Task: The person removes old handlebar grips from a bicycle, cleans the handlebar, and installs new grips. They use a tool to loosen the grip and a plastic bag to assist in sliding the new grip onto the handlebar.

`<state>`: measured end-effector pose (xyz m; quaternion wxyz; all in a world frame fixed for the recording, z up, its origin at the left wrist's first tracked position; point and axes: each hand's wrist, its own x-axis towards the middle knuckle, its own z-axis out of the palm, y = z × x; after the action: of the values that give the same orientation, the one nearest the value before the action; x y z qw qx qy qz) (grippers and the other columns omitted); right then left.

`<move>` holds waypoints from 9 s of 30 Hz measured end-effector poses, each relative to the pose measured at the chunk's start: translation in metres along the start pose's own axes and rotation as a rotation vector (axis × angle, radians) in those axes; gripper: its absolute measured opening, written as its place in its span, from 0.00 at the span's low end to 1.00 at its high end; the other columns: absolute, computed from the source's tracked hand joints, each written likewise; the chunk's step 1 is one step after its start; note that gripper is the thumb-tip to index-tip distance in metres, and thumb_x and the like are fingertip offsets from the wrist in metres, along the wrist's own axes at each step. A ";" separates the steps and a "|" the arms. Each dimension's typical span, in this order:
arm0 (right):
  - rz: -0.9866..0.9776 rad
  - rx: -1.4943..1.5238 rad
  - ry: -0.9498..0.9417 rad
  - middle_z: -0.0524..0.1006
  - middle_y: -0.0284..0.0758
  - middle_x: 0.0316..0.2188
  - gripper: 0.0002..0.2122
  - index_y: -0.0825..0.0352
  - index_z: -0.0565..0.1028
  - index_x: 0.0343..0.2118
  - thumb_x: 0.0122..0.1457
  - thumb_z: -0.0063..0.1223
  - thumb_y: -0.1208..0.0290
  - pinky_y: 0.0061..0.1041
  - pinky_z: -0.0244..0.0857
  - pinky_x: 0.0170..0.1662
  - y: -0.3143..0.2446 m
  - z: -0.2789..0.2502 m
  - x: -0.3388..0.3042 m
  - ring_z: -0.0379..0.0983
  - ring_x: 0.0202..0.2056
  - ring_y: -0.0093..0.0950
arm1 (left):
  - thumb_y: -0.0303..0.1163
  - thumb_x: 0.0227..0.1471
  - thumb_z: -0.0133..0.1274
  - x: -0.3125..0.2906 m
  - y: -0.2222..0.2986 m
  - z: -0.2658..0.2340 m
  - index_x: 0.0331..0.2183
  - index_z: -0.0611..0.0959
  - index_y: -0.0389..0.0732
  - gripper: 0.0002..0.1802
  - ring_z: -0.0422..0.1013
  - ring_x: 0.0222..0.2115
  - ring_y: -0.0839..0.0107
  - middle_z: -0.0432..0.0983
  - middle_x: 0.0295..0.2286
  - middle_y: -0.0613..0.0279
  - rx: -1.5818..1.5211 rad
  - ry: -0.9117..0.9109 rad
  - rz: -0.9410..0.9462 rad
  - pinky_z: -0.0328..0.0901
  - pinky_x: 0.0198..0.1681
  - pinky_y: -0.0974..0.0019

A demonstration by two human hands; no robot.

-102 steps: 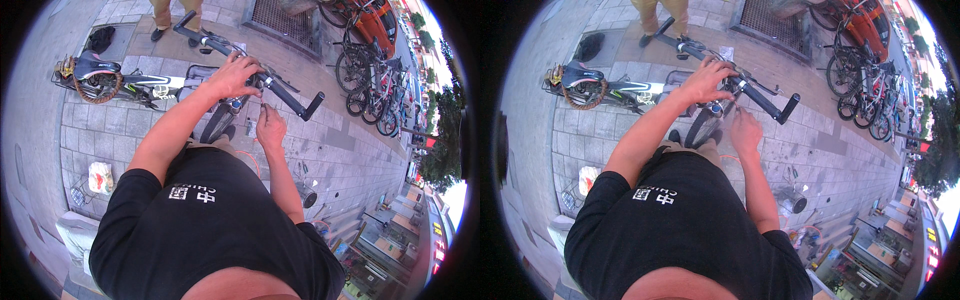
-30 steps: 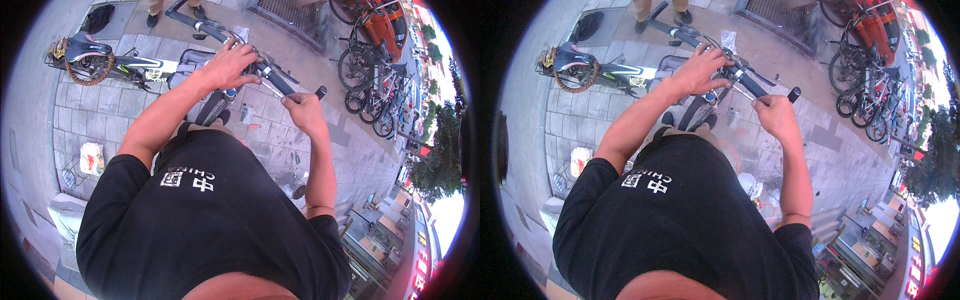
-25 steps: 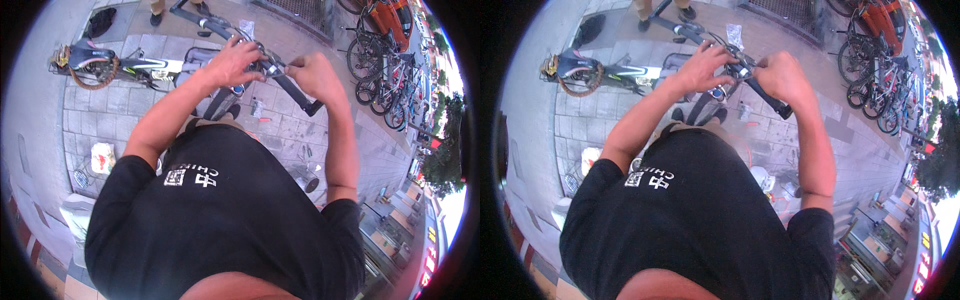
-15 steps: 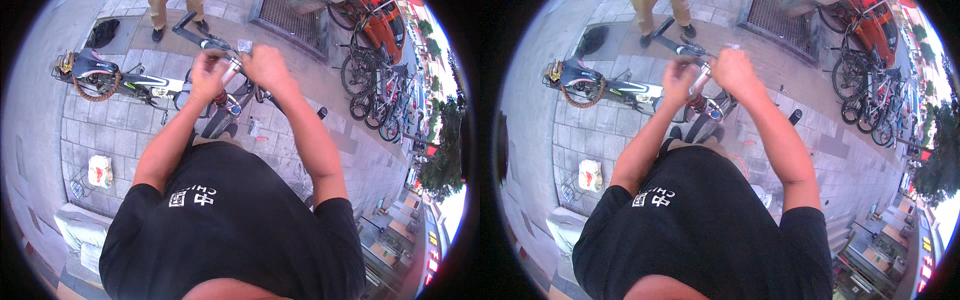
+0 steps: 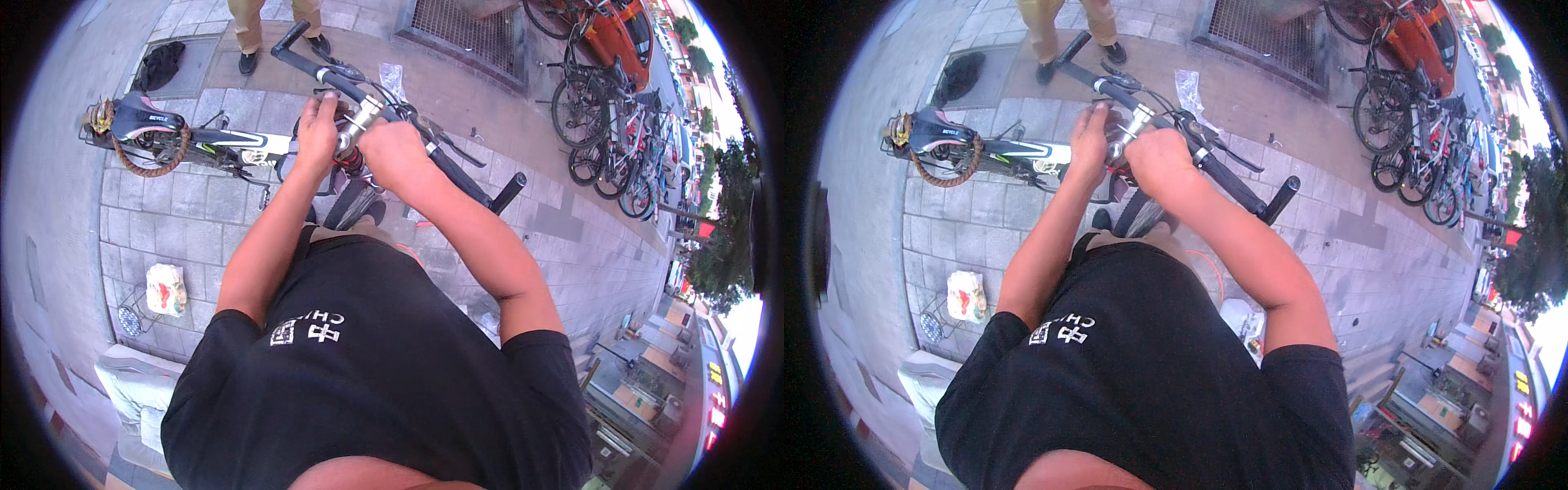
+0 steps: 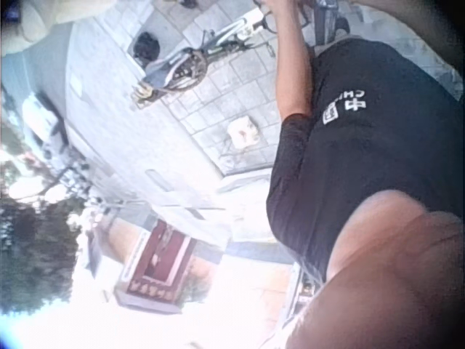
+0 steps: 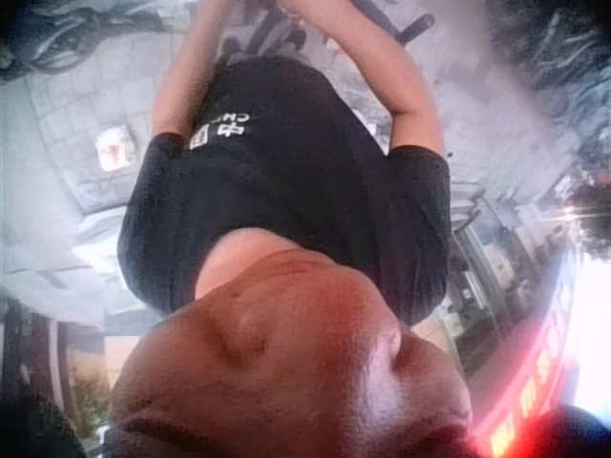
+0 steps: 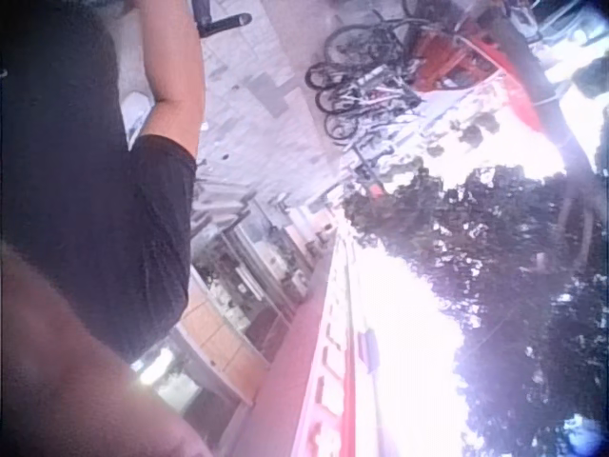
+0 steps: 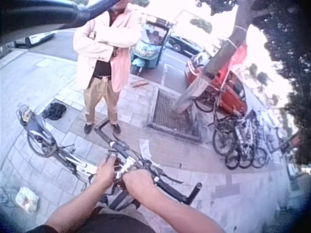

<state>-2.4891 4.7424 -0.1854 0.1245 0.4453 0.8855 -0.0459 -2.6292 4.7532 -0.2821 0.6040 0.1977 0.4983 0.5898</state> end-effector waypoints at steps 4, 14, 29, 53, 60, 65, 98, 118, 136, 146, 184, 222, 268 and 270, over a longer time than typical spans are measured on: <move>-0.067 -0.022 -0.173 0.85 0.45 0.31 0.06 0.67 0.85 0.28 0.54 0.56 0.75 0.41 0.78 0.37 0.001 -0.023 0.007 0.85 0.35 0.42 | 0.45 0.69 0.48 0.008 0.000 0.006 0.48 0.80 0.34 0.22 0.74 0.35 0.67 0.79 0.37 0.58 0.004 0.101 -0.064 0.69 0.42 0.60; 0.420 0.509 0.356 0.84 0.50 0.33 0.14 0.72 0.78 0.46 0.66 0.50 0.66 0.46 0.76 0.42 -0.004 0.010 -0.012 0.84 0.37 0.49 | 0.45 0.66 0.52 0.011 -0.017 0.000 0.44 0.82 0.30 0.23 0.74 0.33 0.68 0.80 0.34 0.53 0.483 0.014 0.327 0.69 0.40 0.61; 0.464 0.688 0.114 0.81 0.36 0.27 0.24 0.70 0.85 0.41 0.67 0.55 0.48 0.30 0.70 0.40 0.189 -0.032 -0.085 0.75 0.33 0.24 | 0.51 0.54 0.65 0.004 0.029 0.023 0.54 0.81 0.49 0.30 0.66 0.60 0.57 0.75 0.54 0.61 1.361 -0.748 0.989 0.50 0.68 0.39; 0.267 0.795 -0.201 0.82 0.35 0.28 0.32 0.75 0.83 0.35 0.62 0.54 0.40 0.34 0.71 0.35 0.141 0.030 0.026 0.77 0.28 0.31 | 0.49 0.44 0.72 0.003 0.021 0.028 0.43 0.81 0.43 0.29 0.68 0.55 0.53 0.77 0.43 0.61 1.225 -0.585 0.846 0.51 0.71 0.44; 0.477 1.313 -0.224 0.80 0.33 0.30 0.32 0.72 0.85 0.41 0.62 0.56 0.38 0.30 0.69 0.40 0.135 0.085 0.024 0.74 0.34 0.26 | 0.51 0.42 0.73 -0.002 0.023 0.035 0.42 0.82 0.44 0.30 0.68 0.55 0.51 0.78 0.43 0.60 1.237 -0.628 0.738 0.52 0.71 0.45; 0.375 0.994 -0.259 0.82 0.38 0.30 0.33 0.74 0.85 0.41 0.62 0.56 0.38 0.32 0.71 0.42 0.144 0.050 0.024 0.76 0.35 0.29 | 0.51 0.42 0.74 -0.001 0.021 0.031 0.42 0.82 0.44 0.30 0.70 0.55 0.55 0.79 0.43 0.62 1.224 -0.590 0.826 0.53 0.70 0.45; 0.864 1.446 0.953 0.66 0.25 0.21 0.21 0.63 0.70 0.30 0.73 0.48 0.49 0.21 0.54 0.26 0.074 0.053 -0.164 0.59 0.22 0.16 | 0.53 0.46 0.71 0.021 0.020 0.030 0.39 0.85 0.45 0.26 0.67 0.48 0.56 0.80 0.39 0.63 1.120 -0.818 0.790 0.55 0.58 0.50; 0.737 1.943 0.753 0.71 0.23 0.20 0.30 0.64 0.82 0.36 0.70 0.45 0.36 0.20 0.49 0.21 0.107 0.064 -0.182 0.60 0.18 0.15 | 0.44 0.44 0.76 0.029 0.013 0.036 0.40 0.85 0.44 0.25 0.67 0.46 0.59 0.81 0.39 0.63 1.234 -0.803 0.713 0.58 0.55 0.53; 0.669 2.280 1.028 0.74 0.27 0.24 0.21 0.69 0.82 0.41 0.73 0.48 0.53 0.20 0.48 0.21 0.067 0.146 -0.189 0.57 0.19 0.14 | 0.51 0.74 0.42 -0.093 0.014 0.144 0.51 0.81 0.33 0.29 0.78 0.39 0.70 0.84 0.39 0.57 0.987 -1.073 0.102 0.72 0.48 0.64; 1.258 0.969 0.769 0.80 0.55 0.33 0.14 0.69 0.80 0.44 0.68 0.50 0.61 0.47 0.71 0.41 -0.096 0.214 -0.274 0.74 0.34 0.63 | 0.61 0.68 0.48 -0.128 -0.004 0.123 0.36 0.81 0.33 0.35 0.71 0.31 0.70 0.77 0.26 0.59 1.146 -1.137 0.262 0.68 0.37 0.61; 0.400 2.481 1.510 0.81 0.30 0.32 0.13 0.74 0.80 0.48 0.72 0.55 0.67 0.21 0.71 0.40 -0.071 0.084 -0.226 0.75 0.33 0.17 | 0.55 0.69 0.38 -0.170 0.056 0.208 0.46 0.75 0.36 0.29 0.79 0.39 0.53 0.82 0.38 0.40 1.194 -1.245 0.176 0.71 0.48 0.54; 0.703 2.049 1.767 0.81 0.37 0.32 0.16 0.70 0.76 0.48 0.75 0.46 0.60 0.26 0.72 0.38 -0.092 0.117 -0.133 0.78 0.30 0.26 | 0.51 0.63 0.56 -0.119 0.015 0.181 0.32 0.86 0.33 0.26 0.76 0.26 0.69 0.81 0.24 0.59 1.233 -1.255 0.249 0.71 0.33 0.59; 0.503 2.797 1.329 0.68 0.23 0.24 0.12 0.66 0.77 0.46 0.65 0.58 0.64 0.18 0.54 0.23 -0.067 0.110 -0.200 0.62 0.22 0.17 | 0.61 0.58 0.55 -0.090 -0.005 0.166 0.29 0.86 0.31 0.36 0.78 0.28 0.63 0.81 0.23 0.49 1.317 -1.202 0.261 0.71 0.35 0.54; 0.593 2.711 1.434 0.69 0.24 0.25 0.13 0.70 0.77 0.49 0.67 0.56 0.68 0.17 0.56 0.24 -0.065 0.114 -0.217 0.63 0.23 0.16 | 0.63 0.58 0.54 -0.097 -0.005 0.169 0.31 0.87 0.31 0.38 0.79 0.29 0.61 0.81 0.24 0.47 1.340 -1.240 0.223 0.72 0.36 0.52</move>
<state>-2.3967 4.5133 -0.2403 -0.7831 0.3013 -0.0593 -0.5408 -2.4669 4.7224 -0.1784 0.4620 0.8340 0.3009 0.0208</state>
